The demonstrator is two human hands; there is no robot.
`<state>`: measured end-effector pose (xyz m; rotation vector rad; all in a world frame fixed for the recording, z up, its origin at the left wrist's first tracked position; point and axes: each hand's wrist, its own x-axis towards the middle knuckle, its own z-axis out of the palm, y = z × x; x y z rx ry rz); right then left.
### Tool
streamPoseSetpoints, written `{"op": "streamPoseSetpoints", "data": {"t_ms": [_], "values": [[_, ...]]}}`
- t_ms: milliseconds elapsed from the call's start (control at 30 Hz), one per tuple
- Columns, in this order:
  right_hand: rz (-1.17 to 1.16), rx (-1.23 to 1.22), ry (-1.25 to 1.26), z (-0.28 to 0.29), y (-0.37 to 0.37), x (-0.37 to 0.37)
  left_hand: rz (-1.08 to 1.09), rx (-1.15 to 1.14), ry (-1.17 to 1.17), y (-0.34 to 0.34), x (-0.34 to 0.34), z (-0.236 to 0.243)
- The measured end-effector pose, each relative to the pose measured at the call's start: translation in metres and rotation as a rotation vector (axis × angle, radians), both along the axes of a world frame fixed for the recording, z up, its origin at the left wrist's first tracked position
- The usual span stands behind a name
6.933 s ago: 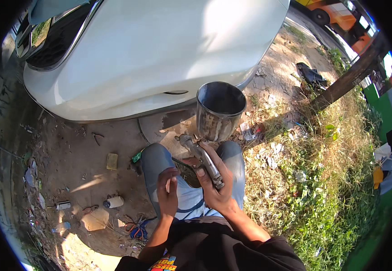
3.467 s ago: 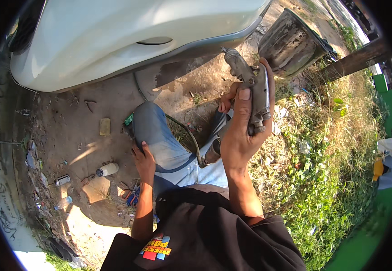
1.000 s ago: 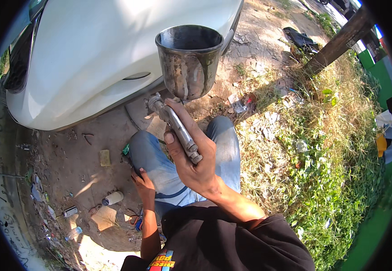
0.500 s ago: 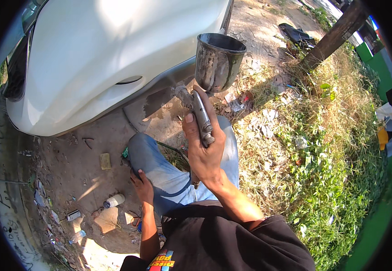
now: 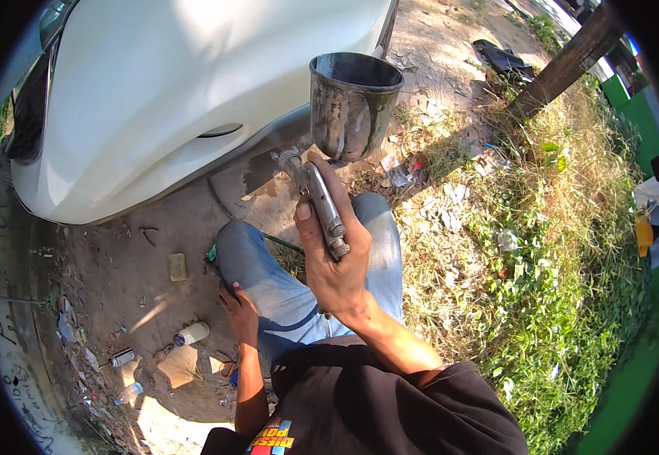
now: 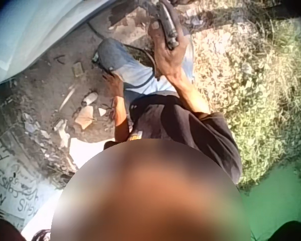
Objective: Using a spray gun to paint the bumper of a white car.
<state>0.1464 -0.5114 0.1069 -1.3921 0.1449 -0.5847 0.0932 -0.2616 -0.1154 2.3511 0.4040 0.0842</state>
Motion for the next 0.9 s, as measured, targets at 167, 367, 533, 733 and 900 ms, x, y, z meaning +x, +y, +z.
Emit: {"op": "streamPoseSetpoints", "data": {"t_ms": [167, 367, 533, 733, 900], "values": [[0.028, -0.037, -0.088, 0.010, -0.001, -0.006, -0.014, -0.001, 0.008, 0.001, 0.002, 0.000], [-0.049, 0.091, -0.126, 0.013, -0.015, 0.004, -0.148, 0.232, -0.094, 0.026, -0.007, -0.043], [0.017, -0.027, -0.005, -0.003, -0.016, -0.005, -0.090, 0.128, -0.015, 0.006, -0.003, -0.026], [0.030, -0.049, -0.066, 0.016, -0.036, 0.007, -0.125, 0.213, -0.030, 0.015, -0.006, -0.027], [-0.058, 0.144, -0.095, 0.027, -0.074, 0.019, 0.094, -0.051, 0.095, 0.003, -0.002, -0.009]]}}
